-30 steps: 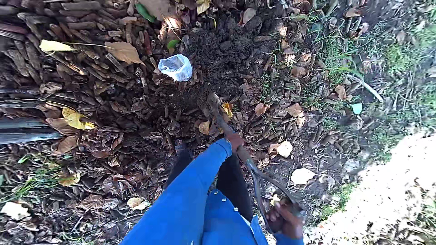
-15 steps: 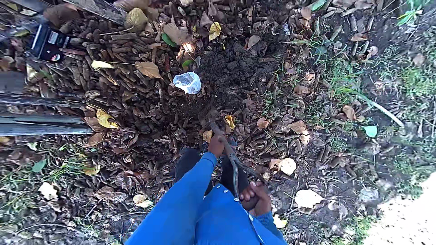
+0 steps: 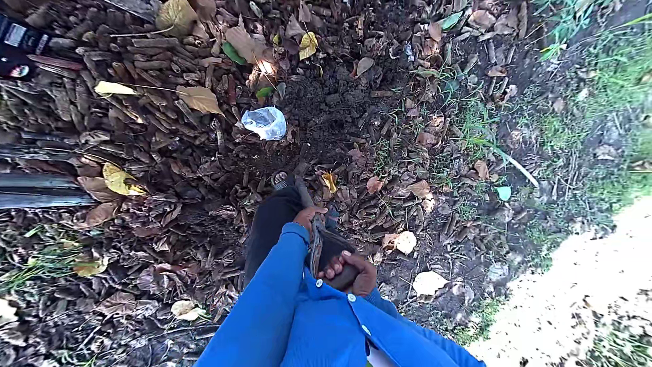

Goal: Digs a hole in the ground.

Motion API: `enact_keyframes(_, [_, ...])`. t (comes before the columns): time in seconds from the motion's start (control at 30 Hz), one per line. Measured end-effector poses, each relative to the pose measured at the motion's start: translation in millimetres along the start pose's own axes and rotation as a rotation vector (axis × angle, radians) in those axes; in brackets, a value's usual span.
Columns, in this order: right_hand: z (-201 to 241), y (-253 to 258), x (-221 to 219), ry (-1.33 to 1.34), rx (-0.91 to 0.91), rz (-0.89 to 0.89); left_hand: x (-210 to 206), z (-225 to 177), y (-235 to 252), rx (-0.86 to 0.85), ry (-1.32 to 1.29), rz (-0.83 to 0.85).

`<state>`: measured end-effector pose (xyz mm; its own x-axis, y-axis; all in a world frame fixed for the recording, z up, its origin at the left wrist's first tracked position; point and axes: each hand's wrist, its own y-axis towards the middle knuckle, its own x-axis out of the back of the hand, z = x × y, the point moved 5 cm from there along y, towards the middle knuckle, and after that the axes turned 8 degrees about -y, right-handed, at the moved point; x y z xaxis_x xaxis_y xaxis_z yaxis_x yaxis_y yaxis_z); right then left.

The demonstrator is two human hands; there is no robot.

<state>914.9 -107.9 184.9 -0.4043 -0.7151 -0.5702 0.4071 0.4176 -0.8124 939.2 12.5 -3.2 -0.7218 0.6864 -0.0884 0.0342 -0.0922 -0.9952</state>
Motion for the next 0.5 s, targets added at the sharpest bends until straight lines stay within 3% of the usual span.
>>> enact_keyframes(0.1, [6,10,-14,-0.02,0.105,0.015,-2,-13,4,0.022,0.078,0.002])
enact_keyframes(0.33, [17,40,-68,0.018,0.167,0.118,2,-61,7,0.102,0.063,-0.027])
enact_keyframes(0.5, [25,77,-107,0.031,0.261,0.039,-1,-105,20,0.158,0.028,-0.015])
